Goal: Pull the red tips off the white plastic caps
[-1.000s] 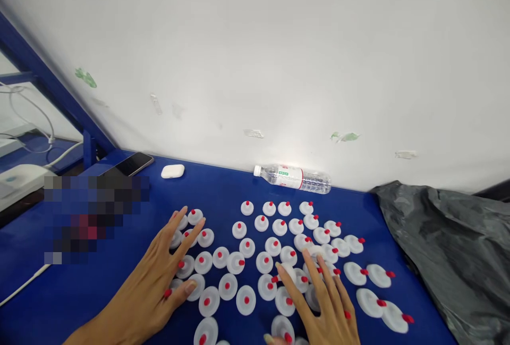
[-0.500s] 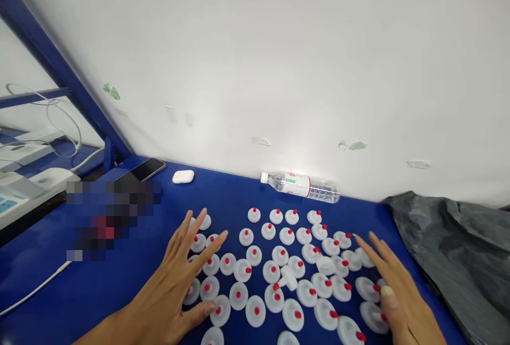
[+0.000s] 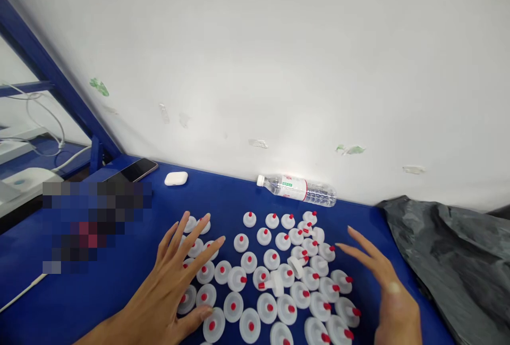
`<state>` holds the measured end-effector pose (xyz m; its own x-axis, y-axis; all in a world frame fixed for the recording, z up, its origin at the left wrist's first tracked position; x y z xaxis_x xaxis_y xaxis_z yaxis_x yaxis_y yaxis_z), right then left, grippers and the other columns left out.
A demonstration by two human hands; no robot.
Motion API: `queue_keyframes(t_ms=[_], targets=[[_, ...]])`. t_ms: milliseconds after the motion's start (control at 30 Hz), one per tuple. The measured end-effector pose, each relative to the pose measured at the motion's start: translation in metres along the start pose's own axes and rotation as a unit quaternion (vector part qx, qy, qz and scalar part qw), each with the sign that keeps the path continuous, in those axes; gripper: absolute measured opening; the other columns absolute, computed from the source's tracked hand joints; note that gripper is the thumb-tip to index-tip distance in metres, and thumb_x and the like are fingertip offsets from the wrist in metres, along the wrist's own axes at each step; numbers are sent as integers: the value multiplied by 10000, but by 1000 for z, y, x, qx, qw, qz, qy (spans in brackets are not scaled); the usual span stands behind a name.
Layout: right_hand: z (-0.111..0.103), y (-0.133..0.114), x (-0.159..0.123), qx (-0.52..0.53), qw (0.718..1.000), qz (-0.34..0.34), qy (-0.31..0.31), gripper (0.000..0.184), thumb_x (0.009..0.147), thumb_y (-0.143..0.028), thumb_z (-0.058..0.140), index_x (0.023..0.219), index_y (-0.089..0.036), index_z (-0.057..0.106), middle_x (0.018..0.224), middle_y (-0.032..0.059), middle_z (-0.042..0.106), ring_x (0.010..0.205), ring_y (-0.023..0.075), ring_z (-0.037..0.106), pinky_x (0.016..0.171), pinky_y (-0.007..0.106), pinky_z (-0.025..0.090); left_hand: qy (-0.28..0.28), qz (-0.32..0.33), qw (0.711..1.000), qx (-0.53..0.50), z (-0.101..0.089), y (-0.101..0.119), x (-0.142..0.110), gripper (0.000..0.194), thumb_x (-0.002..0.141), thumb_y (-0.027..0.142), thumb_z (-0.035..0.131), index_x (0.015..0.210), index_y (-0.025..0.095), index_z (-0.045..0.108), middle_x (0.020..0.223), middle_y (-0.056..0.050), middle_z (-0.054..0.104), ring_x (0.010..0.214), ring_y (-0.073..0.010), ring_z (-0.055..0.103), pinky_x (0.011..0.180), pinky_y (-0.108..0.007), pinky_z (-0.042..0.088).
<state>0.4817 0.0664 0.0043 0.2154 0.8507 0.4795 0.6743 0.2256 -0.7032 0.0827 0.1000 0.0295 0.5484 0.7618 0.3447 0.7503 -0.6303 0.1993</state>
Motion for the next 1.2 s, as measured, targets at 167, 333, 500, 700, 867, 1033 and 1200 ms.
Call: queue_keyframes(t_ms=[167,333,500,700,867,1033,1200], targets=[[13,20,22,104,985,126,-53,731,1109,-693,156,1402,-350,731,1670,7,541,1619,381,361,1373,612,122,21,-12,998,-57,-4,-2,-1,741,1023,454,566,1701,326,298,1857,-104,50,1698,-471,-5,1283,-770,203],[39,1,36,99,968,150,-173,737,1095,-742,175,1443,-376,711,1555,41,656,1509,372,525,1339,656,222,73,-88,980,-163,-11,-14,0,570,1118,578,327,1663,414,362,1842,-55,173,1703,-434,66,1272,-795,210],[51,-13,67,94,975,80,-186,720,1108,-727,202,1359,-351,762,1493,46,695,1436,356,582,1289,613,347,171,-247,852,-429,-7,-75,38,517,1007,710,508,1321,358,719,1613,-47,545,1563,-381,397,1322,-624,203],[58,-5,79,90,973,58,-206,736,1132,-679,168,1321,-347,798,1478,38,708,1437,357,576,1308,609,296,146,-283,766,-559,16,-117,108,555,900,712,519,723,216,692,763,-75,684,736,-242,650,636,-360,532],[55,-9,75,83,972,43,-218,765,1111,-722,159,1267,-349,808,1505,39,677,1397,362,583,1265,573,350,94,-283,740,-603,20,-110,113,544,791,713,694,623,195,688,617,-37,614,531,-169,530,445,-290,399],[52,-8,75,67,974,18,-215,756,1111,-723,155,1239,-344,797,1450,54,682,1322,350,614,1168,502,430,86,-287,737,-606,19,-112,107,509,833,630,728,583,191,665,568,-13,548,497,-135,456,433,-279,341],[45,-9,77,49,984,27,-168,689,1135,-649,215,1103,-297,806,1182,87,717,1106,309,650,1015,445,481,97,-276,728,-620,21,-118,107,501,930,438,638,504,199,524,501,7,388,497,-118,339,476,-290,293]])
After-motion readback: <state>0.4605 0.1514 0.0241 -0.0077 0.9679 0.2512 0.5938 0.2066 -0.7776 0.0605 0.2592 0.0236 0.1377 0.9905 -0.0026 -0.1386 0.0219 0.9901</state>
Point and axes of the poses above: each hand's wrist, its own x-axis towards the middle knuckle, its own z-axis out of the palm, y = z × x, the point moved 6 cm from there along x, towards the middle knuckle
